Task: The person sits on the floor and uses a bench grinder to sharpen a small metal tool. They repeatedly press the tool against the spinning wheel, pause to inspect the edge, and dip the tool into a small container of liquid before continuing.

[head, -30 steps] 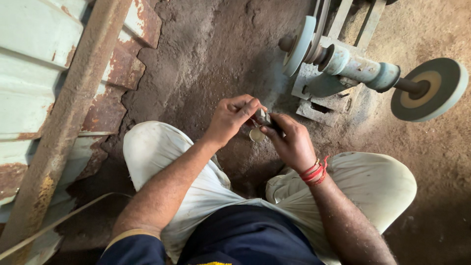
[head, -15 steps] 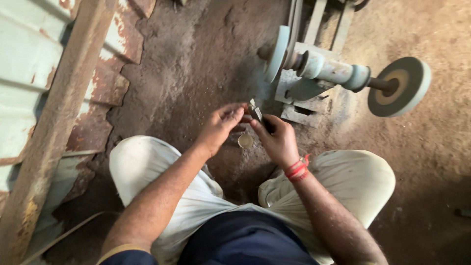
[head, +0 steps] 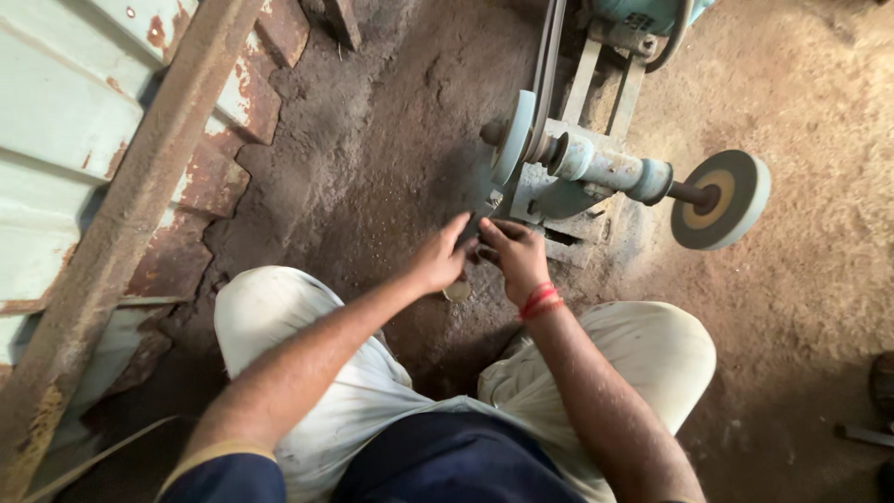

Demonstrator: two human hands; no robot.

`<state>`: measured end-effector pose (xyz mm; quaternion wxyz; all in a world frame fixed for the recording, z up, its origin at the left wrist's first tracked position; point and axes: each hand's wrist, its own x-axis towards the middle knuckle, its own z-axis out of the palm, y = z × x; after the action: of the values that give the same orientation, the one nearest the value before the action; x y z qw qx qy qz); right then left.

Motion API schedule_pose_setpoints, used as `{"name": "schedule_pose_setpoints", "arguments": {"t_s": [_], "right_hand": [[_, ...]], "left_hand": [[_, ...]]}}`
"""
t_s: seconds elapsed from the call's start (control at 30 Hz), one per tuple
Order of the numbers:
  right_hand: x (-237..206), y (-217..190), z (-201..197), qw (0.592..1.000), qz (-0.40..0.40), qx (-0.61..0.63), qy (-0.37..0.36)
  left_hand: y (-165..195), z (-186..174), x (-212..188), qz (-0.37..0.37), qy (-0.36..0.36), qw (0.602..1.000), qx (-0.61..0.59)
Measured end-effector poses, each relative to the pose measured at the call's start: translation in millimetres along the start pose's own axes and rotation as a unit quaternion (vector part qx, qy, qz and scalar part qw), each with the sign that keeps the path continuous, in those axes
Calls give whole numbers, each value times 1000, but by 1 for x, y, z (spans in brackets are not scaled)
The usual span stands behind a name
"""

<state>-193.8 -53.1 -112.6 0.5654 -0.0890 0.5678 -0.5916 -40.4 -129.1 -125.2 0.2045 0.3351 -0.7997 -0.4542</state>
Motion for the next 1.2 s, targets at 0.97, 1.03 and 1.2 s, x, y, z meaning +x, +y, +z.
{"name": "schedule_pose_setpoints", "arguments": {"t_s": [0.97,1.03,1.2], "right_hand": [[12,-14,9,978,-121,119,-117],[14,-14,10,987,-138,42,-70],[31,2,0,998,-27,43,45]], "left_hand": [[27,-41,30,201,82,963,159],[17,-28,31,95,30,992,75],[-16,19,31,-15,-8,998,-53]]}}
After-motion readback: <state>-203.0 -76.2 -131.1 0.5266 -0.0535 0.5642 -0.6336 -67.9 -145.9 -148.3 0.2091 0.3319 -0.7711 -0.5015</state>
